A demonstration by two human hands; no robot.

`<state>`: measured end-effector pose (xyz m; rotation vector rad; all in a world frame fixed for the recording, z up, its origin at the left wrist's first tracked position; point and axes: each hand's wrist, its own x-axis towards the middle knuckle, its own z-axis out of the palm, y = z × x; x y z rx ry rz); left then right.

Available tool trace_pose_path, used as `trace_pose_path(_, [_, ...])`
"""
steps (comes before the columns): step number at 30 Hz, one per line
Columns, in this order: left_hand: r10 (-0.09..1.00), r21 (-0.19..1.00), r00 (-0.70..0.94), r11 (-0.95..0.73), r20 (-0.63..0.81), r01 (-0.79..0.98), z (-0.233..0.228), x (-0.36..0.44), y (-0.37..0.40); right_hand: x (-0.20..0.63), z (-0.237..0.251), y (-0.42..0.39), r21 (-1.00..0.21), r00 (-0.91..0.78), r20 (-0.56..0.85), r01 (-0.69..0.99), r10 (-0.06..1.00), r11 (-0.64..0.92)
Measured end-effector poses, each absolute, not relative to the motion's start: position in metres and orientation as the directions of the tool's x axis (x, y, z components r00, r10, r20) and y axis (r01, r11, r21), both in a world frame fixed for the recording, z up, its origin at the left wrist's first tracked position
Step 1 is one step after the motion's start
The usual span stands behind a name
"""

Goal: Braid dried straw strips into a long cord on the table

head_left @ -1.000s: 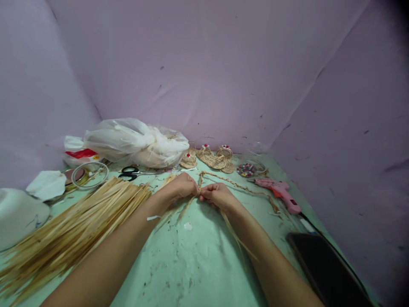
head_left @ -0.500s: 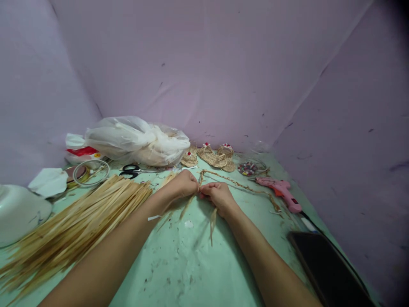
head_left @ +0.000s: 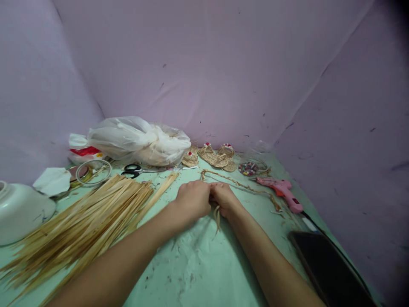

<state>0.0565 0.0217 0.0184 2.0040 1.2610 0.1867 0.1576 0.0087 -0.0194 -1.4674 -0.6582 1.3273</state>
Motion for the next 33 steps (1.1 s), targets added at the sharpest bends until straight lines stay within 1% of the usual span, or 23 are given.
trace_pose_path(1, [0.820, 0.593, 0.531, -0.321, -0.217, 0.739, 0.019, 0.049, 0.029, 0.158, -0.018, 0.009, -0.906, 0.227, -0.405, -0.228, 0.886, -0.356])
trace_pose_path(2, [0.788, 0.539, 0.575, -0.393, -0.220, 0.745, 0.021, 0.040, 0.039, 0.159, -0.016, 0.008, -0.900, 0.208, -0.416, -0.234, 0.885, -0.368])
trace_pose_path(4, [0.661, 0.518, 0.650, -0.433, -0.375, 0.738, 0.025, 0.017, 0.062, 0.160, -0.012, 0.008, -0.892, 0.180, -0.427, -0.245, 0.886, -0.380])
trace_pose_path(5, [0.649, 0.477, 0.611, -0.403, -0.452, 0.781, 0.028, 0.006, 0.073, 0.161, -0.010, 0.008, -0.891, 0.174, -0.428, -0.248, 0.887, -0.381])
trace_pose_path(6, [0.668, 0.432, 0.569, -0.386, -0.479, 0.816, 0.032, -0.004, 0.082, 0.162, -0.009, 0.008, -0.891, 0.166, -0.426, -0.248, 0.889, -0.381])
trace_pose_path(7, [0.705, 0.415, 0.540, -0.367, -0.460, 0.833, 0.036, -0.012, 0.090, 0.163, -0.008, 0.008, -0.892, 0.158, -0.424, -0.245, 0.892, -0.380])
trace_pose_path(8, [0.752, 0.442, 0.511, -0.324, -0.416, 0.836, 0.040, -0.017, 0.095, 0.163, -0.008, 0.008, -0.893, 0.146, -0.420, -0.241, 0.895, -0.380])
trace_pose_path(9, [0.804, 0.501, 0.477, -0.266, -0.356, 0.823, 0.044, -0.019, 0.097, 0.164, -0.008, 0.008, -0.894, 0.135, -0.417, -0.238, 0.899, -0.379])
trace_pose_path(11, [0.880, 0.674, 0.383, -0.102, -0.282, 0.732, 0.048, -0.012, 0.094, 0.166, -0.008, 0.008, -0.896, 0.108, -0.410, -0.230, 0.905, -0.379])
trace_pose_path(12, [0.893, 0.752, 0.340, -0.002, -0.295, 0.659, 0.048, -0.004, 0.089, 0.166, -0.009, 0.008, -0.897, 0.096, -0.407, -0.227, 0.908, -0.378])
trace_pose_path(14, [0.863, 0.842, 0.324, 0.190, -0.388, 0.504, 0.042, 0.016, 0.076, 0.167, -0.010, 0.008, -0.897, 0.082, -0.407, -0.225, 0.910, -0.381])
trace_pose_path(15, [0.811, 0.845, 0.359, 0.279, -0.462, 0.457, 0.037, 0.026, 0.069, 0.167, -0.011, 0.008, -0.896, 0.077, -0.408, -0.226, 0.910, -0.383])
trace_pose_path(16, [0.775, 0.834, 0.384, 0.315, -0.502, 0.454, 0.032, 0.036, 0.063, 0.168, -0.013, 0.008, -0.894, 0.070, -0.409, -0.228, 0.910, -0.384])
trace_pose_path(18, [0.685, 0.828, 0.476, 0.381, -0.552, 0.412, 0.020, 0.049, 0.055, 0.170, -0.016, 0.009, -0.894, 0.051, -0.409, -0.224, 0.911, -0.389])
trace_pose_path(20, [0.646, 0.831, 0.524, 0.393, -0.555, 0.394, 0.010, 0.054, 0.053, 0.172, -0.018, 0.011, -0.901, 0.031, -0.408, -0.176, 0.913, -0.397])
trace_pose_path(22, [0.683, 0.836, 0.499, 0.336, -0.533, 0.433, 0.003, 0.055, 0.054, 0.175, -0.020, 0.011, -0.924, 0.042, -0.382, -0.033, 0.923, -0.381])
trace_pose_path(24, [0.756, 0.812, 0.433, 0.216, -0.491, 0.543, -0.003, 0.054, 0.057, 0.176, -0.020, 0.011, -0.925, 0.082, -0.301, 0.216, 0.950, -0.312])
trace_pose_path(25, [0.796, 0.785, 0.404, 0.137, -0.450, 0.604, -0.006, 0.054, 0.058, 0.175, -0.019, 0.010, -0.897, 0.097, -0.228, 0.367, 0.969, -0.248])
trace_pose_path(26, [0.837, 0.752, 0.383, 0.051, -0.391, 0.658, -0.008, 0.054, 0.059, 0.174, -0.018, 0.009, -0.838, 0.104, -0.142, 0.517, 0.984, -0.175])
trace_pose_path(28, [0.894, 0.689, 0.380, -0.121, -0.237, 0.715, -0.012, 0.055, 0.060, 0.169, -0.014, 0.006, -0.642, 0.097, 0.013, 0.764, 0.995, -0.066])
trace_pose_path(29, [0.906, 0.669, 0.386, -0.180, -0.173, 0.721, -0.013, 0.056, 0.060, 0.166, -0.011, 0.003, -0.531, 0.097, 0.059, 0.846, 0.994, -0.051])
trace_pose_path(31, [0.908, 0.666, 0.398, -0.217, -0.130, 0.714, -0.015, 0.056, 0.059, 0.159, -0.004, -0.001, -0.354, 0.139, 0.075, 0.929, 0.987, -0.104])
trace_pose_path(33, [0.897, 0.695, 0.406, -0.180, -0.174, 0.696, -0.015, 0.056, 0.059, 0.153, 0.004, -0.006, -0.249, 0.220, 0.043, 0.947, 0.975, -0.202])
